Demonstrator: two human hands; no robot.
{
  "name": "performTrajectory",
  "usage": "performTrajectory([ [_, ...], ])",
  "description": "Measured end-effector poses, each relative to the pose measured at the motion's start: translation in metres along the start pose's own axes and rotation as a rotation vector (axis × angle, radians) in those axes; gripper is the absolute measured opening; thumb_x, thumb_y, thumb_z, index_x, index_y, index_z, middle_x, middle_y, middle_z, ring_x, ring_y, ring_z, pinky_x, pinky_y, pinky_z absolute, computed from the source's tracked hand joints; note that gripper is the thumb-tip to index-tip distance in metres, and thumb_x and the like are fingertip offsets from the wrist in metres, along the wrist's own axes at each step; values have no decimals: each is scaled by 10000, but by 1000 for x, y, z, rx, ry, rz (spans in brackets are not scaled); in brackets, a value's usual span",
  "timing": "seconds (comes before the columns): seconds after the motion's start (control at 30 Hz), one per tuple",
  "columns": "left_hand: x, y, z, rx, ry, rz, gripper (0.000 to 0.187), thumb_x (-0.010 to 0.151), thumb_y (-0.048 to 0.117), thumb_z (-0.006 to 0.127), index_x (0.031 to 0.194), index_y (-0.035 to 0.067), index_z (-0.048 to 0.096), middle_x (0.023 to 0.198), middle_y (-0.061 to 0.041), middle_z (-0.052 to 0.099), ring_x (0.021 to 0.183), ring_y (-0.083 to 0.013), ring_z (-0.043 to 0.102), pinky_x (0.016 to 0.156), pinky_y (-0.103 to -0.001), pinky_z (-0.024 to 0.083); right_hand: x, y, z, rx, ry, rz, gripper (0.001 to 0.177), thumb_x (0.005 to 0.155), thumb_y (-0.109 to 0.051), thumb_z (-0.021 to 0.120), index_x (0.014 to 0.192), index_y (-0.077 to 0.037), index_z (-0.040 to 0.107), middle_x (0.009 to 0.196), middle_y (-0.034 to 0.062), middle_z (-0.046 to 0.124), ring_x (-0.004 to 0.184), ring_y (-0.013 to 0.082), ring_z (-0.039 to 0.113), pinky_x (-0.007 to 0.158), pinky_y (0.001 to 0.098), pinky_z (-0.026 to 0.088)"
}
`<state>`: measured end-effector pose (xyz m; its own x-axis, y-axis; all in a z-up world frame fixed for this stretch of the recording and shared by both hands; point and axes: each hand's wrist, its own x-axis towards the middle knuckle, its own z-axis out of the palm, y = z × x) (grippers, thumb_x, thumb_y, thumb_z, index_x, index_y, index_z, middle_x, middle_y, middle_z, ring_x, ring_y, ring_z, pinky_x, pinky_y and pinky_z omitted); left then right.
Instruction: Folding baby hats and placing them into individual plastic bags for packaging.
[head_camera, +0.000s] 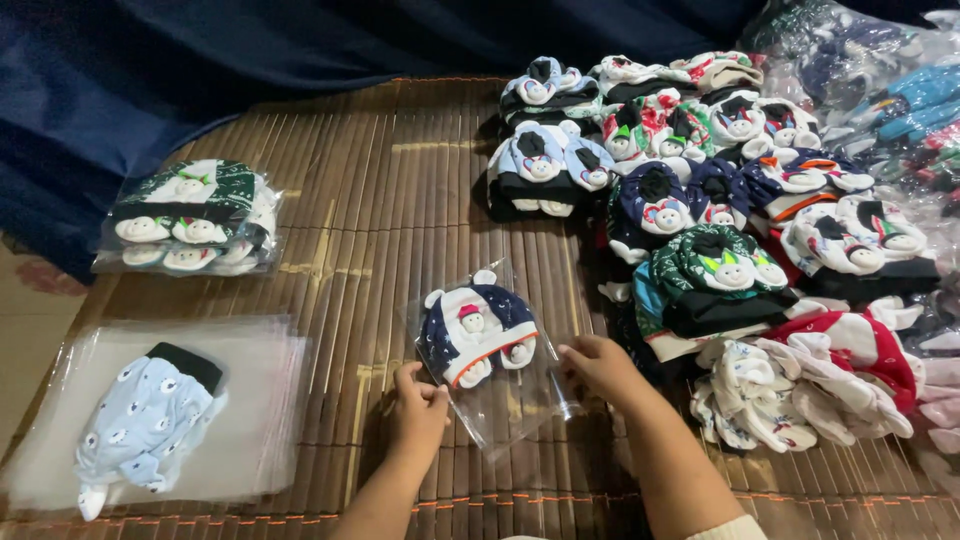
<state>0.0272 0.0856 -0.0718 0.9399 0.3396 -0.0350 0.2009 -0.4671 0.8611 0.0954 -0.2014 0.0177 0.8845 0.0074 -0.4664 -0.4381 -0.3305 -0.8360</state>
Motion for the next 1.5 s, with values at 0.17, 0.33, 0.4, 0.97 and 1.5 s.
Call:
performTrajectory([
  [0.17,1,1,1,53,45,77,513,859,113,684,1322,109,463,680,47,661,462,-143,677,562,-290,542,23,29,19,157,-20,33,192,959,-178,688,904,5,703,708,129,653,532,200,552,399,296,396],
  [0.33,11,-13,9,195,113,160,553,838,124,692,1340,123,459,695,33,677,651,-210,665,698,-371,544,20,32,16,244,-29,-2,200,943,-186,713,841,-19,670,628,96,609,441,155,441,414,262,327],
  [0.4,17,-18,10,185,204,288,552,792,38,682,1304,76,480,637,9,660,569,-229,644,614,-372,534,21,34,14,190,-5,-63,167,935,-150,721,849,-14,675,607,88,600,417,128,385,401,250,271],
  [0.97,56,41,31,524,193,706,554,945,300,562,1455,89,528,1449,-174,532,1358,-375,515,1081,-525,445,-4,-34,57,-776,400,-982,368,965,-319,664,1253,-89,656,1205,185,667,1187,384,636,972,459,516],
  [1.5,83,30,56,647,-69,732,703,914,266,488,1574,59,365,1645,-188,336,1515,-336,333,1196,-541,274,55,-4,86,-1115,231,-838,615,1037,-495,379,1612,-278,353,1683,98,292,1551,278,260,1211,523,240],
])
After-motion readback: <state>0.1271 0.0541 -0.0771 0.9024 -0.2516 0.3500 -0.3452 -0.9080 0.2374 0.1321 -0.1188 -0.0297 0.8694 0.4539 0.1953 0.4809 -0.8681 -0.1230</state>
